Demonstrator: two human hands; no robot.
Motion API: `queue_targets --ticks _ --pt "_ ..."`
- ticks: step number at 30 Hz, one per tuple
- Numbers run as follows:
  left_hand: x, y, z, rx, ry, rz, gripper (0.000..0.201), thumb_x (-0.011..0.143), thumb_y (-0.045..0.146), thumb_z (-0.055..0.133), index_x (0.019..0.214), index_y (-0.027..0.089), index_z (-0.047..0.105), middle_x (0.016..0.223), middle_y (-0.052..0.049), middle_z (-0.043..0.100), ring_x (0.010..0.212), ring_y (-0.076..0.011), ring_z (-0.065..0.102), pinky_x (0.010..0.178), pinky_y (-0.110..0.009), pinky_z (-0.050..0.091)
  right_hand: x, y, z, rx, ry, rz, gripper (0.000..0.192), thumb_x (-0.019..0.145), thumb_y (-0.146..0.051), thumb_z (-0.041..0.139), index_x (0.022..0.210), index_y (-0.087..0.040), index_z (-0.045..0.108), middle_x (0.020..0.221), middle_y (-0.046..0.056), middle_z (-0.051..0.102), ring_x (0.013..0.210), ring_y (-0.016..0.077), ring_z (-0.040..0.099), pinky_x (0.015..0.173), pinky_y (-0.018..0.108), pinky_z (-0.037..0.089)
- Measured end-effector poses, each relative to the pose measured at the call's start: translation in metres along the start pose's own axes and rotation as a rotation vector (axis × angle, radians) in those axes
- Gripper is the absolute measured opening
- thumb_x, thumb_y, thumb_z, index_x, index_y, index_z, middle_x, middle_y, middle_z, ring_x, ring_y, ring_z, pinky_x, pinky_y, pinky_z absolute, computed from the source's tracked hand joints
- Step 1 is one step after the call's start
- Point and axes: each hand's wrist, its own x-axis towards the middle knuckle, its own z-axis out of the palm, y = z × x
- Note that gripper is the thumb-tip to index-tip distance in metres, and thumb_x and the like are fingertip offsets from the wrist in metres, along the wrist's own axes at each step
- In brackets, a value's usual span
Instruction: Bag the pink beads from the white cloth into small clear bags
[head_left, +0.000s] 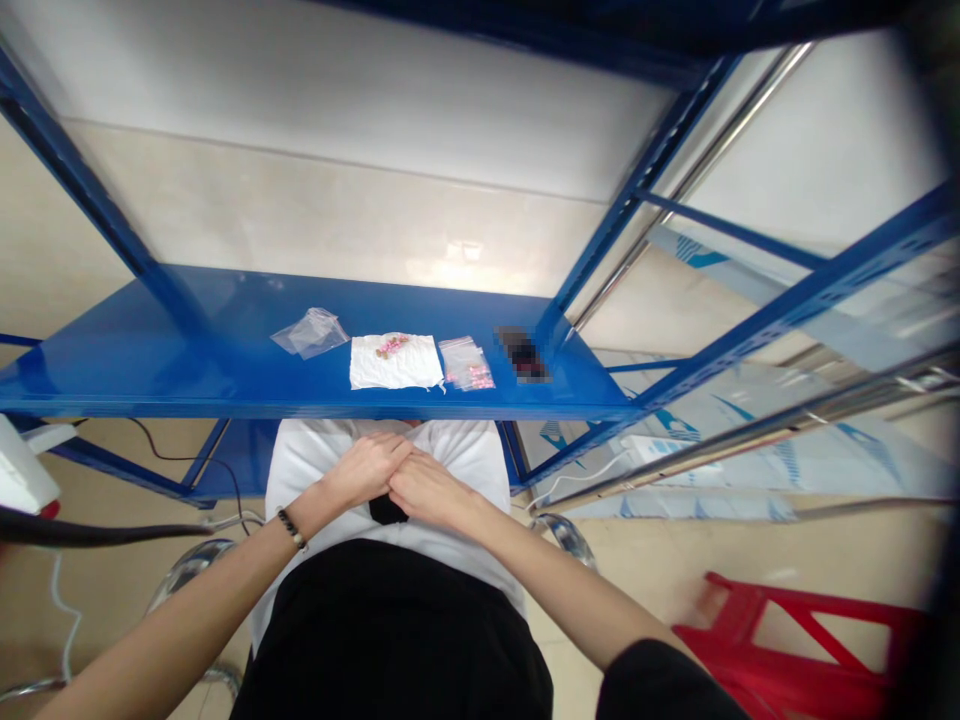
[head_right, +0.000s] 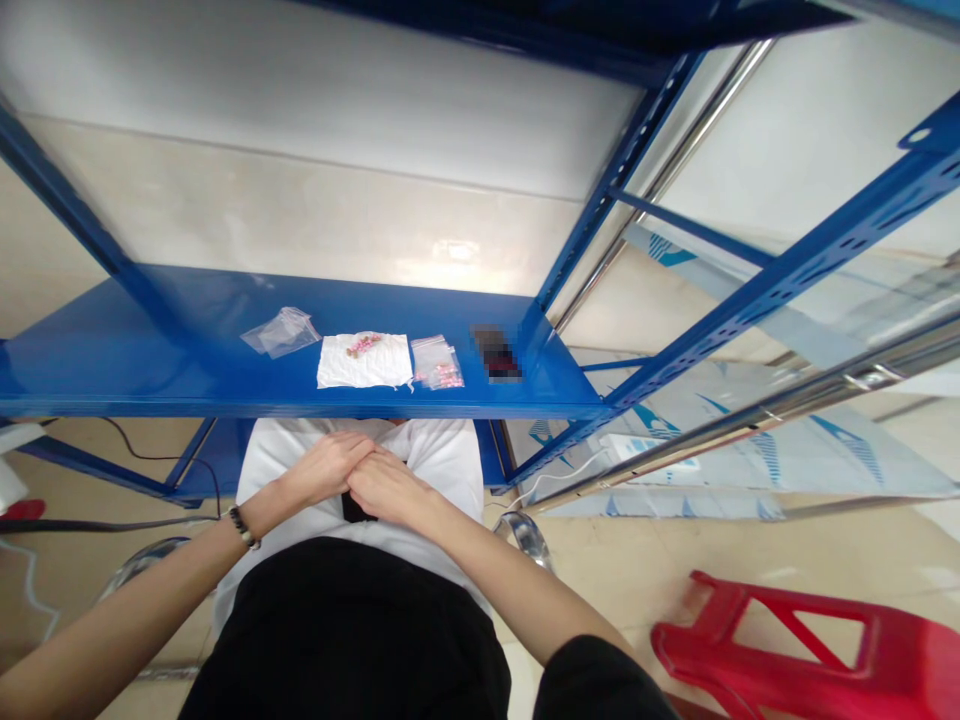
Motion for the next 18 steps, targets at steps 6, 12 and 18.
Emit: queue_targets --ticks 6,12,18 --pt "0.002 -0.005 -0.005 0.010 0.005 0.024 0.004 0.087 0.016 0.051 0.086 0.019 0.049 0.084 -0.007 0.062 0.081 -0.0235 0.060 0.076 -0.036 0.047 0.006 -0.001 -0.013 -0.101 -0.043 -0.035 0.013 0.083 -0.016 0.059 0.077 -0.012 0.069 0.080 0.011 0.071 0.080 0.0231 0.063 0.085 0.036 0.048" --pt "0.004 -0.007 -0.014 0.005 0.048 0.044 0.006 0.086 0.014 0.050 0.085 0.019 0.049 0.084 -0.007 0.061 0.083 -0.0235 0.059 0.076 -0.036 0.046 0.010 0.003 -0.026 -0.153 -0.051 -0.133 0.019 0.087 -0.013 0.052 0.077 -0.013 0.067 0.080 0.010 0.070 0.083 0.0216 0.062 0.089 0.037 0.046" --pt "-0.002 -0.020 -0.024 -0.074 0.098 -0.032 0.005 0.087 0.017 0.050 0.082 0.019 0.048 0.079 -0.005 0.059 0.074 -0.0196 0.058 0.068 -0.030 0.044 0.006 0.010 -0.037 -0.004 0.127 -0.167 0.021 0.090 -0.012 0.048 0.102 -0.016 0.065 0.101 0.009 0.069 0.104 0.0206 0.060 0.095 0.038 0.046"
